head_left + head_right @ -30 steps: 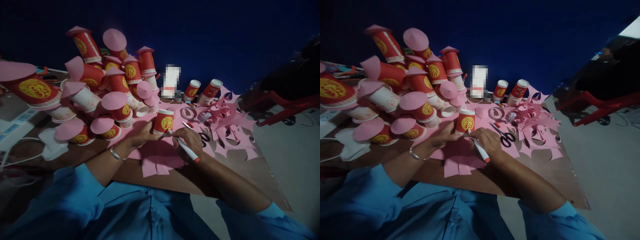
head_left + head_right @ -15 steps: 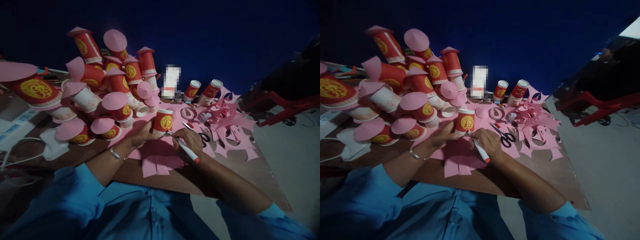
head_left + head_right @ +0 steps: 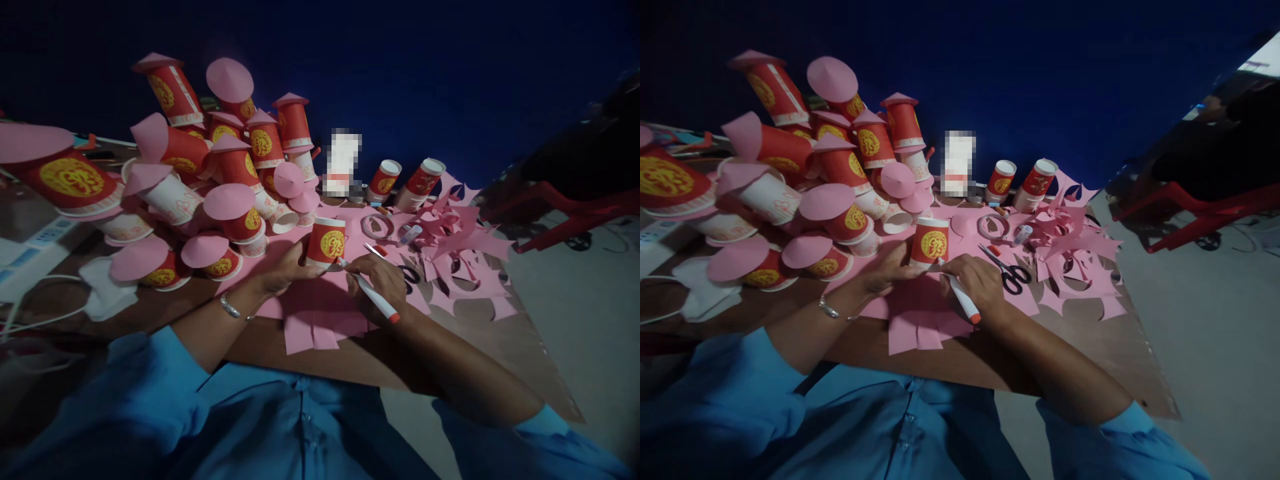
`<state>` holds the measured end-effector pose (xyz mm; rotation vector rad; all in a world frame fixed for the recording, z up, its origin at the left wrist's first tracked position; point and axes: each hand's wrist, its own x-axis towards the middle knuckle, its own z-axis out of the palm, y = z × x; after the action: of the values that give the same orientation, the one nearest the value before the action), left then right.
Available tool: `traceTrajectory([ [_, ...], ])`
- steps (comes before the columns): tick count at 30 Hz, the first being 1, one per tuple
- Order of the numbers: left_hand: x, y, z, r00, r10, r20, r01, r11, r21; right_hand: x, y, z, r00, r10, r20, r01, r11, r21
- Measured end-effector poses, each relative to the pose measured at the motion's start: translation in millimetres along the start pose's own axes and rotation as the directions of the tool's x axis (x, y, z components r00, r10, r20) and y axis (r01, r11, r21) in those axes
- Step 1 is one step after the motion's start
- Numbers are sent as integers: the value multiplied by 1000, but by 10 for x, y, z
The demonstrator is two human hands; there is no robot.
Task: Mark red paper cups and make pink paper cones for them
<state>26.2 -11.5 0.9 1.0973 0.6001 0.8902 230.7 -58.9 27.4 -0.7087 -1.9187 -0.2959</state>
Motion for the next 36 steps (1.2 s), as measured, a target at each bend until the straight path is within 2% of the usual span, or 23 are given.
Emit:
traceTrajectory([
  [13,9,-2,1,1000,-5,7,5,1000,-15,0,-23,-12,1000,14,19,-14,1000,5],
  [18,7,3,2,999,-31,-29,30,1000,-7,-14,-34,1,1000,16,20,-17,1000,4],
  [30,-6,16,5,1000,-24,-20,25,999,46,-36,-38,-6,1000,0,12,-1,996,95],
  [36,-13,34,4,999,9,-42,-10,1000,-23,-78,49,-32,995,101,-10,-100,992,73],
])
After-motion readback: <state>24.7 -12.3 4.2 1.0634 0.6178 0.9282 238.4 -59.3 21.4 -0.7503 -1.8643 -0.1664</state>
